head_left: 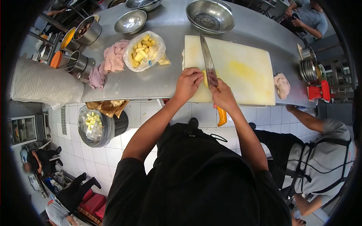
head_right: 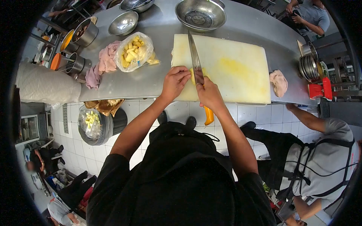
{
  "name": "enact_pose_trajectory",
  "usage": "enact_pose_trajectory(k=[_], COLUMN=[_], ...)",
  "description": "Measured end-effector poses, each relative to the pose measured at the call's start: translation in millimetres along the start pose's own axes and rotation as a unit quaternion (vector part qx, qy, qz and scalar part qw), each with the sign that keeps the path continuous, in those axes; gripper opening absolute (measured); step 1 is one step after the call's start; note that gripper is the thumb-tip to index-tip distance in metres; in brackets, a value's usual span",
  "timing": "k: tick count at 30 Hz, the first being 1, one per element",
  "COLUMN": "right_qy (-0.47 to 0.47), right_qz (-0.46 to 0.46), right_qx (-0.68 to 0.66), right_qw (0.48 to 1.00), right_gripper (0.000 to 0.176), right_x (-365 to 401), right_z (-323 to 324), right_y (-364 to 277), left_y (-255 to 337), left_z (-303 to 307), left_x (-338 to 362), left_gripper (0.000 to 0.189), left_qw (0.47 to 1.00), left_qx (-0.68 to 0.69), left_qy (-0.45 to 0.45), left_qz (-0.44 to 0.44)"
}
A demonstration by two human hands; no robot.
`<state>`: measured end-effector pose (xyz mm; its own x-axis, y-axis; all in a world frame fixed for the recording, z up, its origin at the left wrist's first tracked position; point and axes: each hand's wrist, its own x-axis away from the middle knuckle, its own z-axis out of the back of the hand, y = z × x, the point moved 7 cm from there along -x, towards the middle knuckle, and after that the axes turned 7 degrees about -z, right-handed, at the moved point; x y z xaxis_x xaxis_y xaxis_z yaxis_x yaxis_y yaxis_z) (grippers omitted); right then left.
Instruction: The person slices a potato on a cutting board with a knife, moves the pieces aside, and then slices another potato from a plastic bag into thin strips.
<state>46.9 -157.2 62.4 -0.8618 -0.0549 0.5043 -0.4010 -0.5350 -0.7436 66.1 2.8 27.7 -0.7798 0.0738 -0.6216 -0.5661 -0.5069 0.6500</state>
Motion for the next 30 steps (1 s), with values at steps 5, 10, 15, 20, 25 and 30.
enact_pose_trajectory(k=[5,10,15,20,25,30], right_qy=[-0.036,-0.029,-0.045,-0.047,-0.052,-0.033], right_qz=[-0.044,-0.043,-0.036,-0.026,-0.037,-0.037], right_qx=[0.016,0.009,0.001,-0.016,-0.002,0.05], right_qw=[0.998,0.999,0.998,0.998,0.998,0.998], right_gripper=[0.042,0.037,0.029,0.027,0.028,0.029], right_x=[9.8,11.7,9.3,15.7,7.0,15.7], right_z=[0.1,0.1,-1.3,1.9,-2.4,-1.4], right_y=[4.5,5.5,21.0,12.3,23.0,6.6], left_y=[0.0,0.7,-2.0,-1.1,-1.3,1.1], left_z=[-1.3,-0.1,-1.6,-1.6,-1.7,-0.6], left_x=[0.0,-0.6,-0.7,-1.2,-0.5,-1.9], left_gripper=[0.015,0.014,0.013,0.012,0.011,0.011], left_qw=[1.0,1.0,1.0,1.0,1.0,1.0], left_qx=[-0.006,-0.002,-0.004,0.0,0.0,-0.002], left_qy=[-0.006,0.0,-0.004,0.001,-0.005,0.002], left_qz=[0.001,-0.004,0.001,0.004,-0.002,0.01])
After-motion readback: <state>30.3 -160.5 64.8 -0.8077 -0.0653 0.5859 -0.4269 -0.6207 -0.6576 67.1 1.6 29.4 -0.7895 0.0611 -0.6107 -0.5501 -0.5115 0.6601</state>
